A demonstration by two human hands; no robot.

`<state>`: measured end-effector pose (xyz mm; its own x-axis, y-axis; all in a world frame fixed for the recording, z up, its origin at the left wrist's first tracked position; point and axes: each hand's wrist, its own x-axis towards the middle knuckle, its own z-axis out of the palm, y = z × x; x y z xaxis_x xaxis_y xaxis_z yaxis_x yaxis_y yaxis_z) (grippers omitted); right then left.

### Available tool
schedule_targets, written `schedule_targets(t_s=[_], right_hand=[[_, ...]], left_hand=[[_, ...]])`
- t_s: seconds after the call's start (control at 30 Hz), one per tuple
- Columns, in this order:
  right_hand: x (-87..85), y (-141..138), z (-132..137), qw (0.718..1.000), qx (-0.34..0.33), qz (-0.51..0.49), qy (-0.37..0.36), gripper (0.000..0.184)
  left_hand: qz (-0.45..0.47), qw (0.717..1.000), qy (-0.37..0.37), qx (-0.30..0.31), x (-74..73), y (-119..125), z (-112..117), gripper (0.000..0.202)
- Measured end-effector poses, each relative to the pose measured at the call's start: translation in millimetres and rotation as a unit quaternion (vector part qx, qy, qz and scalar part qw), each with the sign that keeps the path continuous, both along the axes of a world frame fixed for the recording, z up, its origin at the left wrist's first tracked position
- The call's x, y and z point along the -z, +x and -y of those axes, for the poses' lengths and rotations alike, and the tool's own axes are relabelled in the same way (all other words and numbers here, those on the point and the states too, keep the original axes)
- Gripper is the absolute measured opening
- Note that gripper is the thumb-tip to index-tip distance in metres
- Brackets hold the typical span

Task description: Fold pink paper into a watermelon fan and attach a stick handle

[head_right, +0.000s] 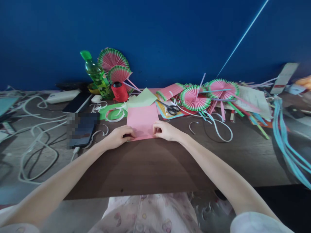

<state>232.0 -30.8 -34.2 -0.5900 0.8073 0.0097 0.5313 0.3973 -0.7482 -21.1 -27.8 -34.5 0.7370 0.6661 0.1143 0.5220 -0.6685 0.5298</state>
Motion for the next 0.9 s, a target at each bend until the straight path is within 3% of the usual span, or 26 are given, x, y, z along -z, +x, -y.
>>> schedule_targets(t_s=[0.23, 0.47, 0.63, 0.9], right_hand=[[0.4, -1, 0, 0.999, -0.021, 0.008, 0.031, 0.005], [6.9, 3, -3, 0.987, -0.085, 0.046, 0.126, 0.022], [9.8, 5, -4, 0.980, -0.128, 0.068, 0.140, 0.030], [12.7, 5, 4, 0.982, -0.099, 0.056, 0.152, 0.035]], left_hand=[[-0.011, 1.000, -0.003, -0.006, 0.4, 1, 1, 0.018], [-0.068, 0.996, 0.031, 0.055, 0.5, 0, 1, 0.051], [-0.120, 0.991, 0.010, 0.062, -1.4, 0, -1, 0.049], [-0.143, 0.985, 0.084, 0.040, 0.4, -1, 9, 0.056]])
